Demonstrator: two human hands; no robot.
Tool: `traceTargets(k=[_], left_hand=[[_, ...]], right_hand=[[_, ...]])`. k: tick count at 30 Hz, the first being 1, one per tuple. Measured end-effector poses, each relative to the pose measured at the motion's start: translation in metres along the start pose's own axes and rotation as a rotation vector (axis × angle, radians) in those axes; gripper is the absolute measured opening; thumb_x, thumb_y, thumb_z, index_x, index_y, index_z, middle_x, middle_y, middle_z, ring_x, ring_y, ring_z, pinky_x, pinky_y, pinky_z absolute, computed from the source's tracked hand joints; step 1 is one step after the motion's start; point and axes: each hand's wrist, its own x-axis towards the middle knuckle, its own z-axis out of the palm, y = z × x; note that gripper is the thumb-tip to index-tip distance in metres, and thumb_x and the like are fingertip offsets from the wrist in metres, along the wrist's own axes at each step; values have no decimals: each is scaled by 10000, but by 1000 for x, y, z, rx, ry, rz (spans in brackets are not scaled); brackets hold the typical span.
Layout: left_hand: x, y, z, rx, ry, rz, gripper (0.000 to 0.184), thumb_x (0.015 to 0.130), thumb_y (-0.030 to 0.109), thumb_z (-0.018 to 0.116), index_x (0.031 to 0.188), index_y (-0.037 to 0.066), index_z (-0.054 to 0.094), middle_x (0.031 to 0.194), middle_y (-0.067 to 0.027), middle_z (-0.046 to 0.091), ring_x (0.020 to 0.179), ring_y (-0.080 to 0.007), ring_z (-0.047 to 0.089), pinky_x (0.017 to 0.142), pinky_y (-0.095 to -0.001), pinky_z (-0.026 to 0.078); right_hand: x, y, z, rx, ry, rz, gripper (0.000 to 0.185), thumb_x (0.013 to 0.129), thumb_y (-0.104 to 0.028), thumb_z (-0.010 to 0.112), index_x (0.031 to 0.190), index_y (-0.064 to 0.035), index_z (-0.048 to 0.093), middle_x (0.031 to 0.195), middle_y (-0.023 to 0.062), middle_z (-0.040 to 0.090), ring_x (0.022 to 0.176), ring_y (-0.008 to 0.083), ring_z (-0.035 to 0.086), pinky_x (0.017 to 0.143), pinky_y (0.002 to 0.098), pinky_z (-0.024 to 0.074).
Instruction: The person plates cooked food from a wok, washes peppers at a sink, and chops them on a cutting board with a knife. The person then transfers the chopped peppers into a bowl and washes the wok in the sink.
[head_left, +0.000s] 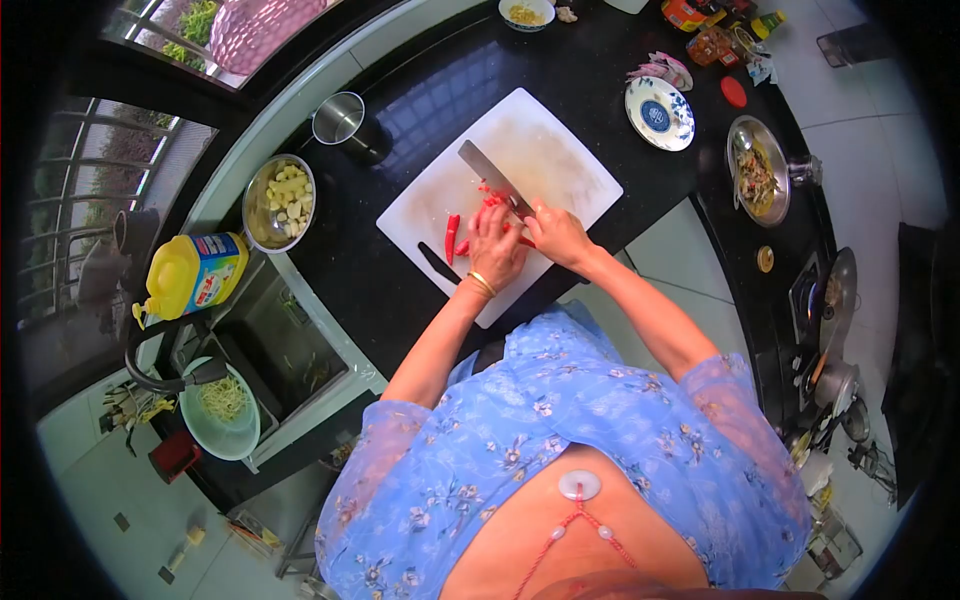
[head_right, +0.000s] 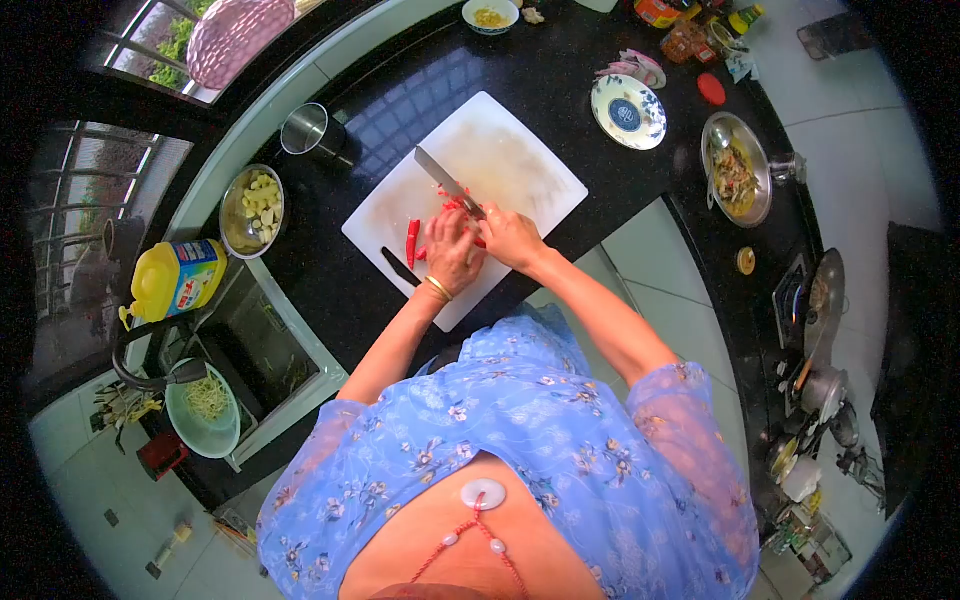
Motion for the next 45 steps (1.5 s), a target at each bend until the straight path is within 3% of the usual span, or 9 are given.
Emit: traceTargets(k=[2,6,9,11,17,25,32,39,45], left_hand=[[-3,-1,4,46,-135,118,257,566,182,682,801,110,605,1152,-133,441,1181,-298,338,977,-498,217],[-9,-4,5,85,-155,154,212,586,172,674,770,98,598,1120,-142,459,1168,-300,356,974,-496,226],[-7,-1,-10,104,-64,76,190,593,181,706,713,90,589,1068,-127,483,1126,-309,389,957,-507,240],[-6,-9,-18,159,101,-113,182,626,180,702,686,74,567,1014,-124,495,1077,-312,417,923,-498,264],[-3,-31,-11,153,49,-332,329,619,147,713,867,44,523,943,-115,494,915,-286,467,814,-386,351],[-4,-42,-2,44,126,-69,204,640,114,687,803,79,570,879,-73,546,850,-251,506,747,-365,377],[-6,-52,10,-55,201,-16,149,638,93,659,750,86,562,825,-65,556,801,-246,531,713,-355,394],[-9,-52,13,-99,205,-43,98,675,72,644,718,63,556,813,-84,558,774,-270,534,691,-372,410],[-10,-53,15,-40,216,-44,151,622,75,672,712,57,551,802,-97,552,781,-268,534,674,-364,421]], right_hand=[[-4,4,-6,-58,19,-29,171,834,-150,489,881,12,458,618,248,552,640,428,558,575,496,423],[-13,8,-13,-47,27,-3,175,833,-153,492,892,6,446,604,233,549,623,424,553,563,491,421],[-18,9,-12,-89,-34,15,176,826,-148,492,900,7,452,620,223,570,622,412,573,571,488,449],[-21,5,-9,-115,-24,-60,164,826,-152,489,875,-1,446,585,212,561,583,403,570,543,485,450],[-19,-3,4,-176,-72,-93,134,821,-141,461,850,-12,439,573,202,563,571,384,582,541,475,462],[-16,0,19,-286,-139,-98,112,792,-93,463,843,-1,425,568,200,557,561,378,579,522,477,454],[-7,-11,27,-327,-198,-74,159,684,-5,455,836,22,415,574,229,560,576,384,592,534,474,473],[11,-3,39,-298,-90,-121,165,676,0,467,827,32,410,565,226,559,552,382,588,512,470,474],[-5,-15,29,-334,-191,-119,156,686,-6,465,827,29,409,574,231,561,564,383,590,521,462,476]])
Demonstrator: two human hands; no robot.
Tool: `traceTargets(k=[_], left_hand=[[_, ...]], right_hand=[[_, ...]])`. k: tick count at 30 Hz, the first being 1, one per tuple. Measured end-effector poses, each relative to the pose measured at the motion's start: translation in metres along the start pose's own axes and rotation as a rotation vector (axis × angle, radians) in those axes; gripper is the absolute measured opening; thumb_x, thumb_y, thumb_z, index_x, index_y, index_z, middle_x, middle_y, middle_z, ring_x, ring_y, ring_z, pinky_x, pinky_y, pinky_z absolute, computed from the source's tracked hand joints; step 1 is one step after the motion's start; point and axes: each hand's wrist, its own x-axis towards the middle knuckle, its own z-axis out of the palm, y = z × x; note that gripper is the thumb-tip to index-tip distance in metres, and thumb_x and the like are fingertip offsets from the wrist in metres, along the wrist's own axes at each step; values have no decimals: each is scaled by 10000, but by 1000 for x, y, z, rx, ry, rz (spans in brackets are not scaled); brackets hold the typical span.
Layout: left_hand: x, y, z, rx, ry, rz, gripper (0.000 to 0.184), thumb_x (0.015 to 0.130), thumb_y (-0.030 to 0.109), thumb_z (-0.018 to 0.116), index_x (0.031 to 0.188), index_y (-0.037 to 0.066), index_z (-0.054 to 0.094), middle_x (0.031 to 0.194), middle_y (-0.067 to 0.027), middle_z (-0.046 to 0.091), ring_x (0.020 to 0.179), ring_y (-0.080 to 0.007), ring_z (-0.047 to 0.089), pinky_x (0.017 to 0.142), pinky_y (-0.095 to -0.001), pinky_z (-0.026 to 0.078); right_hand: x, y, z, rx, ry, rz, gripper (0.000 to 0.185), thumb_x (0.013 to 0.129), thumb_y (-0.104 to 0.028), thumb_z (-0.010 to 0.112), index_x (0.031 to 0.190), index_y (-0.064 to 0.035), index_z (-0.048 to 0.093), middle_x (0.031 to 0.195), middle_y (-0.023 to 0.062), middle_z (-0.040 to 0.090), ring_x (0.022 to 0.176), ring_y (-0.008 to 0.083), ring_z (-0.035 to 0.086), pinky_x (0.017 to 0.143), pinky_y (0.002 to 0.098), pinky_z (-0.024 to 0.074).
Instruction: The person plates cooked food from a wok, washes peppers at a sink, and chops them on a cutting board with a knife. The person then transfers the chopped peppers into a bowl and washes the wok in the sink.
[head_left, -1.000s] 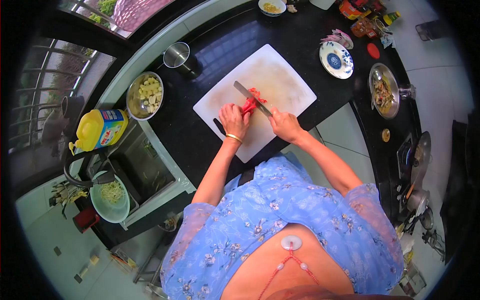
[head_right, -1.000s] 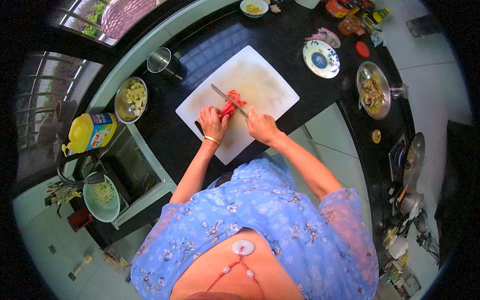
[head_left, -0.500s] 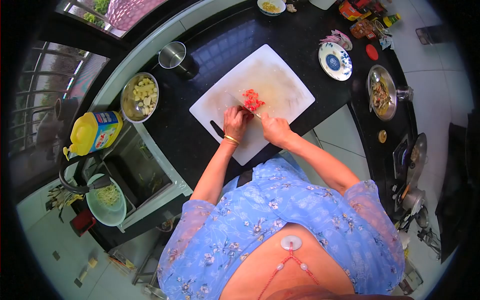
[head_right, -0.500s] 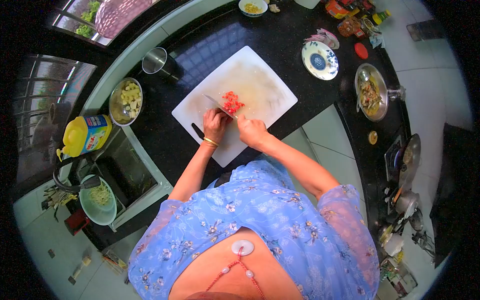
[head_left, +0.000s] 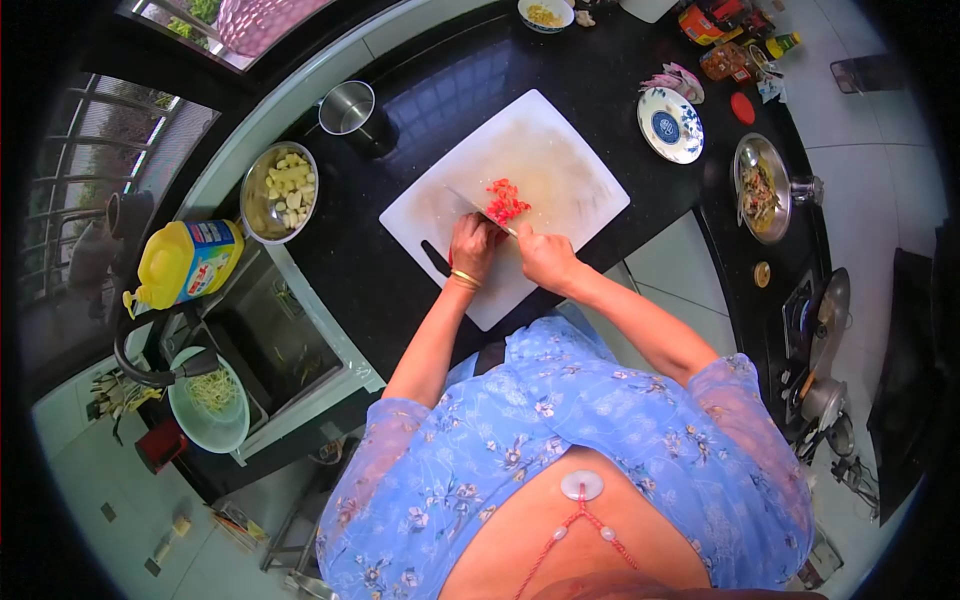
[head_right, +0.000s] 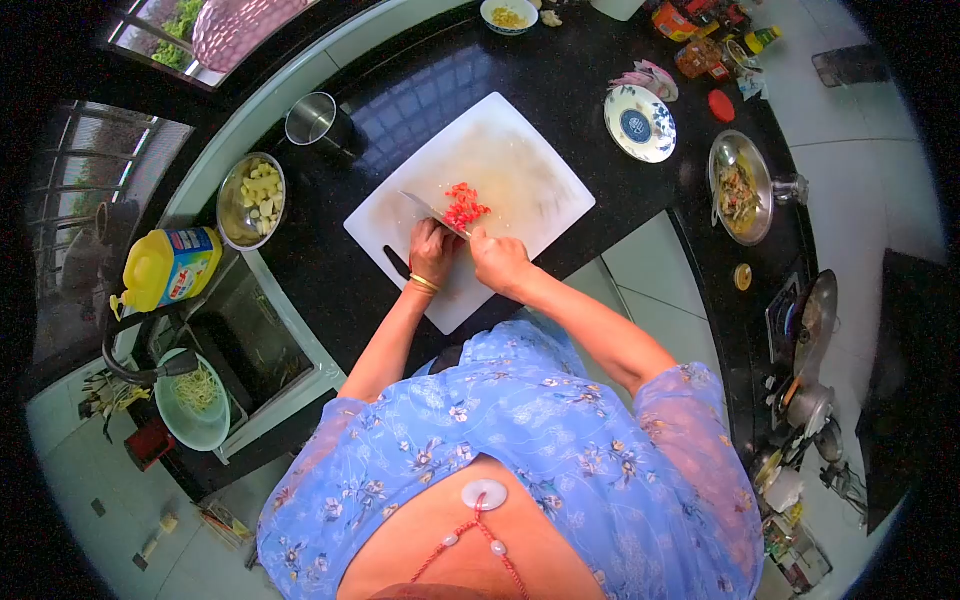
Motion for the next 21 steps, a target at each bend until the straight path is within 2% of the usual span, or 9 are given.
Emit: traceTargets(k=[5,7,10,15,18,21], left_hand=[[0,-4,2,-6,5,11,149,622,71,671,707,57,549,796,-104,547,776,-269,532,679,-367,424],[-3,-3,0,-71,-45,-25,98,687,72,626,752,52,556,811,-103,552,789,-287,531,712,-379,421],[1,1,-1,-87,-13,-31,98,690,73,625,738,62,540,815,-97,552,780,-280,533,701,-373,422],[1,2,0,-103,18,-27,117,678,58,631,714,64,521,815,-95,548,768,-277,532,687,-374,420],[0,-2,2,-105,24,-19,133,657,39,636,712,62,517,815,-95,546,764,-277,530,682,-375,418],[-1,-2,2,-76,19,-2,148,631,26,643,719,59,529,812,-93,542,764,-269,530,681,-364,419]], right_hand=[[18,-3,15,13,52,12,151,686,-26,468,825,26,436,616,234,581,590,377,603,543,471,484],[24,1,17,30,67,11,141,699,-27,469,822,25,425,614,238,575,600,386,598,554,475,478],[19,6,2,46,57,3,124,723,-37,467,819,25,417,619,243,572,615,394,594,568,477,472],[1,0,0,76,-4,52,109,747,-54,459,808,29,426,628,244,575,620,403,591,577,476,473],[13,-8,10,54,-1,115,134,695,-33,468,808,33,440,656,253,584,652,391,606,604,481,481],[27,-10,18,92,69,116,116,742,-59,465,804,34,431,641,249,575,630,419,586,588,486,472]])
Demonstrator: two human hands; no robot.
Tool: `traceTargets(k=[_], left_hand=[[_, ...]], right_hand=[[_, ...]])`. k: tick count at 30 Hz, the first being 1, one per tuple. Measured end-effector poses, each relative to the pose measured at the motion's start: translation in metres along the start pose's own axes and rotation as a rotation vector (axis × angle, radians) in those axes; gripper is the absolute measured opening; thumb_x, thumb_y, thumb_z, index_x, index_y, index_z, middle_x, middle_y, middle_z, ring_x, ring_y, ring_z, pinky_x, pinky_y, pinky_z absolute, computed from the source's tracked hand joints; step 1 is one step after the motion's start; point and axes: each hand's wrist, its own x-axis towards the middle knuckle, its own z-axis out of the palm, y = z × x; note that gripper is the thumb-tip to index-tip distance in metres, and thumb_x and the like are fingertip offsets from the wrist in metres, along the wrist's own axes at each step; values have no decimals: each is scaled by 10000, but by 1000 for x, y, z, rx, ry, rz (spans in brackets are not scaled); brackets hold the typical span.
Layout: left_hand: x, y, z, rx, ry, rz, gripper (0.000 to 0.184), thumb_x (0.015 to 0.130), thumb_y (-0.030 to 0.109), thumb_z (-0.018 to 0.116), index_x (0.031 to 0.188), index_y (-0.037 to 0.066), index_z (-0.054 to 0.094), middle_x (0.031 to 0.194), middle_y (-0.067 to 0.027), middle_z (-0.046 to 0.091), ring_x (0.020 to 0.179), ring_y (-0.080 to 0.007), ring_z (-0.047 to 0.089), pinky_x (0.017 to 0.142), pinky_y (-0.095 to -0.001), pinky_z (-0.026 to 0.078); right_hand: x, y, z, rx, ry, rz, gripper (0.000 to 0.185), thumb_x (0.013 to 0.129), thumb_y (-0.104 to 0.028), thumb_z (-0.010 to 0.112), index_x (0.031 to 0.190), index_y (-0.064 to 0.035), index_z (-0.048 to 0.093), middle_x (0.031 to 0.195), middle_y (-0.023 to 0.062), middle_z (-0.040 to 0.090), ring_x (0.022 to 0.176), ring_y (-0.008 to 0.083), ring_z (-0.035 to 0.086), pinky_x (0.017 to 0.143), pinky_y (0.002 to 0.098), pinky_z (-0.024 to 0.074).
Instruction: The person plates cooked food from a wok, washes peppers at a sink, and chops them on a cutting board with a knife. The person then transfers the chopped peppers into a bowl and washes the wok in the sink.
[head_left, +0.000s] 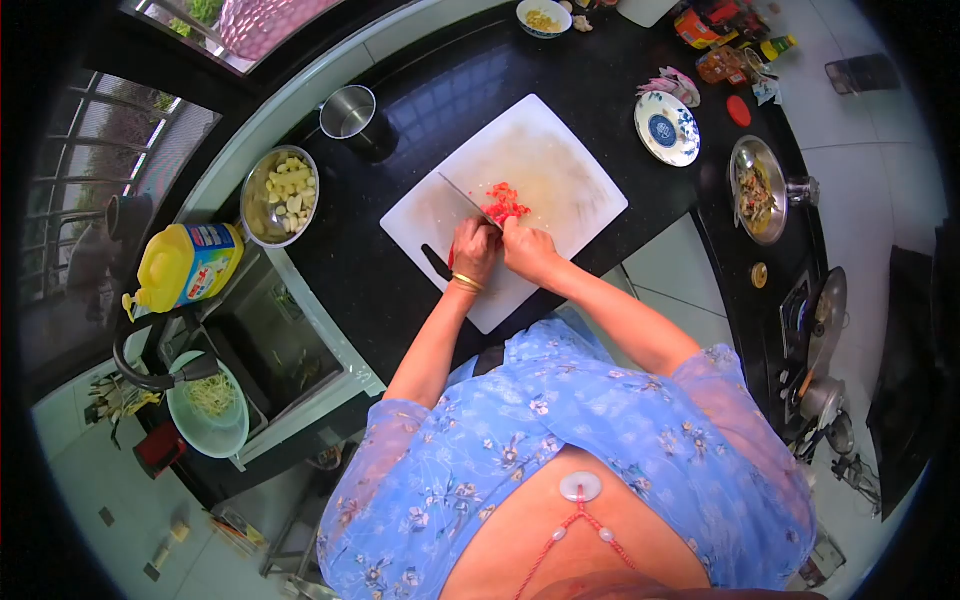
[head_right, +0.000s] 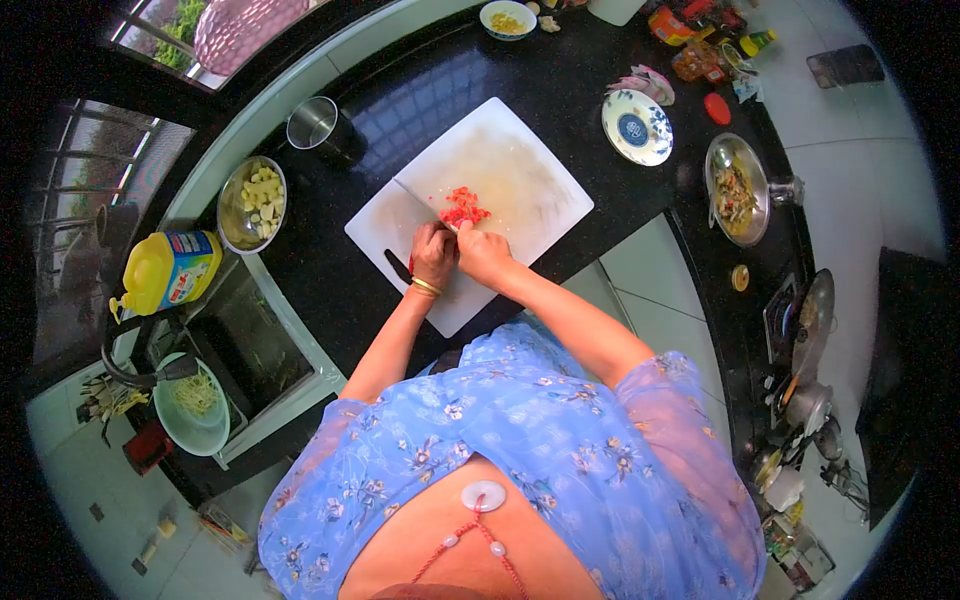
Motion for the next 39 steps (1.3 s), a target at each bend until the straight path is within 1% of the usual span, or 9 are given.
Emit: traceTargets(k=[5,7,13,18,20,22,26,36,39], left_hand=[[-5,2,-3,68,-66,-35,172,630,71,664,762,58,555,870,-102,545,822,-270,524,727,-363,411],[0,17,-20,101,-63,-10,281,615,149,703,846,63,569,991,-120,525,939,-289,496,812,-396,379],[-4,26,-48,138,-121,-39,469,557,219,746,966,82,562,1087,-119,476,1047,-306,438,863,-435,333],[-10,17,-34,101,-133,-2,375,576,165,729,905,78,573,1033,-107,503,1010,-293,468,846,-411,352],[-15,9,-25,111,-115,4,327,590,141,716,879,75,577,1009,-101,515,994,-289,479,836,-400,362],[-16,6,-21,80,-81,-15,223,622,91,680,822,66,583,965,-90,537,967,-282,495,816,-385,384],[-15,1,-18,64,-77,-8,179,638,70,656,805,57,592,942,-92,549,946,-283,508,788,-384,410],[-10,3,-19,27,-45,22,165,642,41,639,803,36,602,926,-108,557,899,-301,527,786,-376,440],[-13,4,-19,33,-38,12,171,634,35,644,800,33,604,918,-107,556,895,-296,525,769,-375,443]], right_hand=[[3,8,-1,47,62,-93,152,740,-85,478,833,29,441,635,245,578,631,394,599,572,487,475],[-2,14,-10,44,79,-117,141,754,-89,467,833,25,442,631,245,577,625,394,598,567,488,473],[-35,10,-32,5,-16,-78,129,796,-100,450,835,22,437,621,250,568,619,405,589,564,493,466],[-46,5,-21,-20,-64,-10,135,807,-103,452,835,26,426,614,250,562,620,412,583,566,497,461],[-44,5,-15,-52,-85,-5,139,715,-28,448,839,33,438,644,255,581,632,404,600,593,480,483],[-41,0,-15,-62,-106,11,149,703,-21,455,838,38,436,650,258,582,642,401,603,601,480,483],[-33,-3,-13,-51,-125,28,167,686,-9,467,839,48,431,665,261,585,668,395,608,620,484,481],[-7,7,-5,22,29,-105,120,765,-53,455,840,32,416,632,250,571,590,417,577,543,486,466],[-27,0,-22,-11,-72,-80,112,781,-64,455,842,23,421,633,247,571,599,414,578,551,490,463]])
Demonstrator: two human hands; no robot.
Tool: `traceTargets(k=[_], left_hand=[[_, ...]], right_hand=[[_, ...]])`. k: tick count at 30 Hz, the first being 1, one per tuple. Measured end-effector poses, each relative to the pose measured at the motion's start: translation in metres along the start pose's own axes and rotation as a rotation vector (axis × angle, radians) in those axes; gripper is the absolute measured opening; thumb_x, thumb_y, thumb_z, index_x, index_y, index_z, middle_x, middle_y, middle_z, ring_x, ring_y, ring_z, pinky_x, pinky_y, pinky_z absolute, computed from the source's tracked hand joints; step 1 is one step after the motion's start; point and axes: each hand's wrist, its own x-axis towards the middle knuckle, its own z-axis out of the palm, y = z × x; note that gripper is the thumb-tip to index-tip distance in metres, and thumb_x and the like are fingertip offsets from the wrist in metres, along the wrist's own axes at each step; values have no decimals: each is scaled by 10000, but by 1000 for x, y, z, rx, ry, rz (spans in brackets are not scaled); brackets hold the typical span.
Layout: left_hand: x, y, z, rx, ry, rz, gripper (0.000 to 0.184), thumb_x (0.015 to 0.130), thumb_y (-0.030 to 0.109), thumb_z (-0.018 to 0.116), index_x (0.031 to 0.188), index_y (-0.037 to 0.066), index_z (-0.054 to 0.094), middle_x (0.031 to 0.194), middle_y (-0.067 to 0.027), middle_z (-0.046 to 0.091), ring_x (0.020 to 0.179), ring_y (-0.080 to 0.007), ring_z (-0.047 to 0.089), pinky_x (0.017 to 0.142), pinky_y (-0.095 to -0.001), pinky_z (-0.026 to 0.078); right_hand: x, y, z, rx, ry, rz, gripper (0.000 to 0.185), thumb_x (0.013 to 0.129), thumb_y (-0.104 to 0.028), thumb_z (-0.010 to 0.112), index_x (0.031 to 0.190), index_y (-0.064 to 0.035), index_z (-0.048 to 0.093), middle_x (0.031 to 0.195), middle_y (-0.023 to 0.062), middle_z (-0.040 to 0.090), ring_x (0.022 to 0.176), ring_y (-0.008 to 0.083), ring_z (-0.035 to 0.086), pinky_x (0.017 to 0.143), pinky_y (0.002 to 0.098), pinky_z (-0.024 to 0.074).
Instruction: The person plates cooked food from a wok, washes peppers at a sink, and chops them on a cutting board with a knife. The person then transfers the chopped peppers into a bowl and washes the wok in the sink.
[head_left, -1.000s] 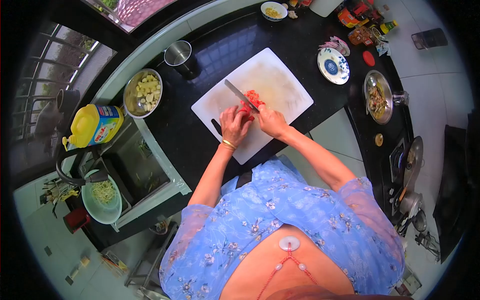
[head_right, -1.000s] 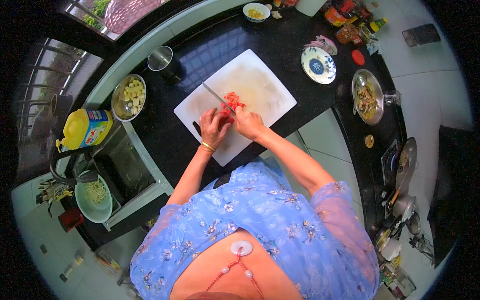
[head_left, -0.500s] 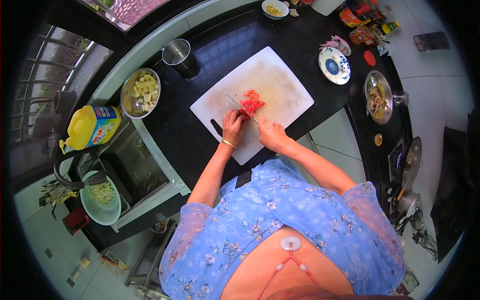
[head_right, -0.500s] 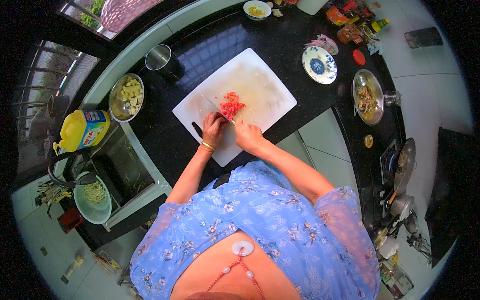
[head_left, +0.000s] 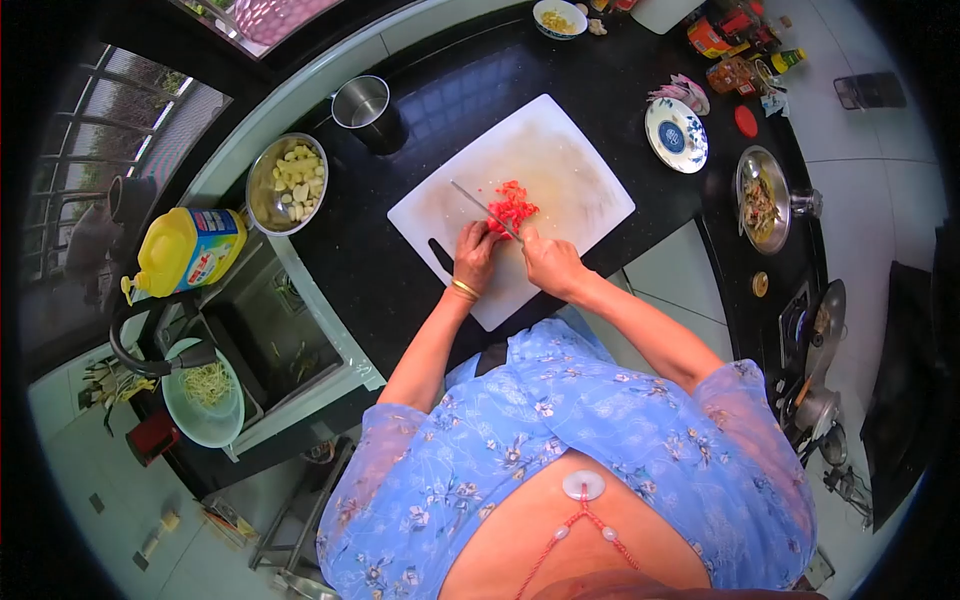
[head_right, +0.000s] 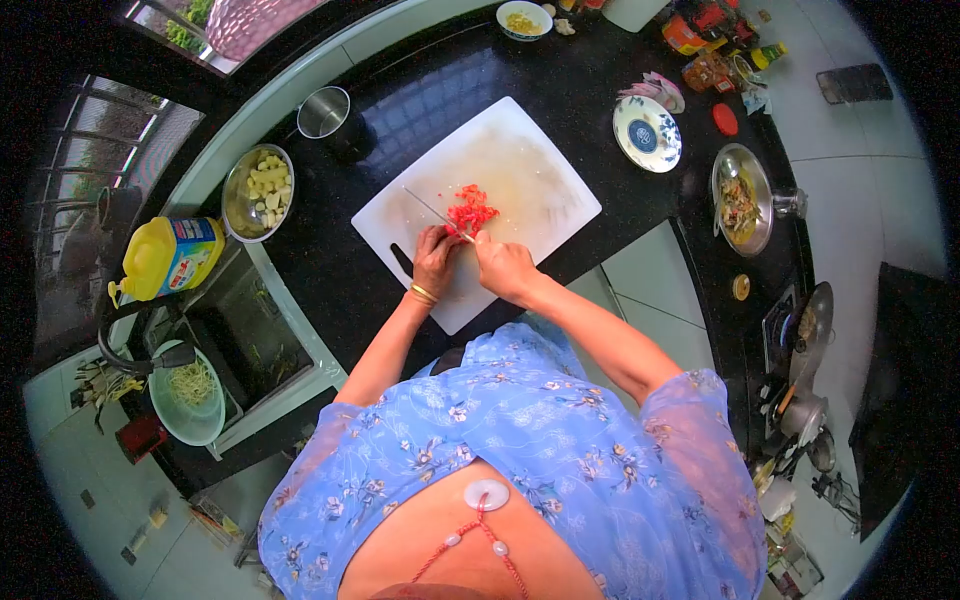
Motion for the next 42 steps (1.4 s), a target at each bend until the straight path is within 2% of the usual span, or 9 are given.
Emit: traceTargets(k=[2,6,14,17,27,33,35,39,42], left_hand=[[3,0,1,21,4,21,176,625,28,647,796,31,606,911,-105,555,885,-288,526,751,-373,447],[4,-1,0,-14,-3,11,174,620,30,649,787,27,602,908,-106,553,879,-288,529,753,-368,450],[3,0,0,-70,-10,-31,167,620,29,655,777,32,597,916,-110,559,879,-294,539,769,-365,451],[0,-3,1,-29,25,8,170,621,28,656,778,30,593,912,-111,558,879,-295,537,761,-362,452],[3,-2,1,-29,23,-5,166,627,26,645,785,25,595,907,-111,557,867,-291,532,746,-365,451],[0,0,1,-45,8,-25,162,625,0,638,778,25,588,900,-109,557,874,-295,532,756,-362,450],[3,-4,4,-48,11,-13,162,622,-5,643,771,21,586,893,-110,556,874,-296,534,755,-362,450],[-2,-1,4,-54,14,-28,156,631,4,646,772,25,585,895,-108,559,874,-294,535,757,-363,448],[2,0,3,-70,7,-27,164,629,7,650,779,26,586,896,-110,560,875,-294,535,759,-364,446]], right_hand=[[-3,-3,-3,-38,-69,37,160,687,-20,479,833,32,441,641,254,580,628,396,604,588,477,484],[4,-5,6,-35,-90,50,167,680,-18,485,831,39,439,656,259,582,648,400,606,605,483,483],[24,7,31,30,68,33,123,777,-81,455,819,30,424,604,248,563,597,414,582,552,499,463],[9,2,8,25,61,-42,140,798,-104,458,816,30,424,591,240,561,591,416,579,552,499,460],[14,-8,9,5,-75,77,123,736,-49,457,822,35,431,648,272,568,651,420,586,605,507,459],[31,-4,32,28,58,44,146,764,-76,465,854,33,429,634,262,569,624,417,584,580,504,460],[27,8,22,79,90,-38,154,793,-107,472,851,27,423,623,257,565,610,418,579,560,503,457],[-1,5,2,69,43,-30,96,756,-67,444,791,22,439,604,248,566,585,412,585,556,491,472],[-5,9,4,26,-26,18,153,805,-120,473,833,25,430,609,256,557,606,424,574,553,503,454]])
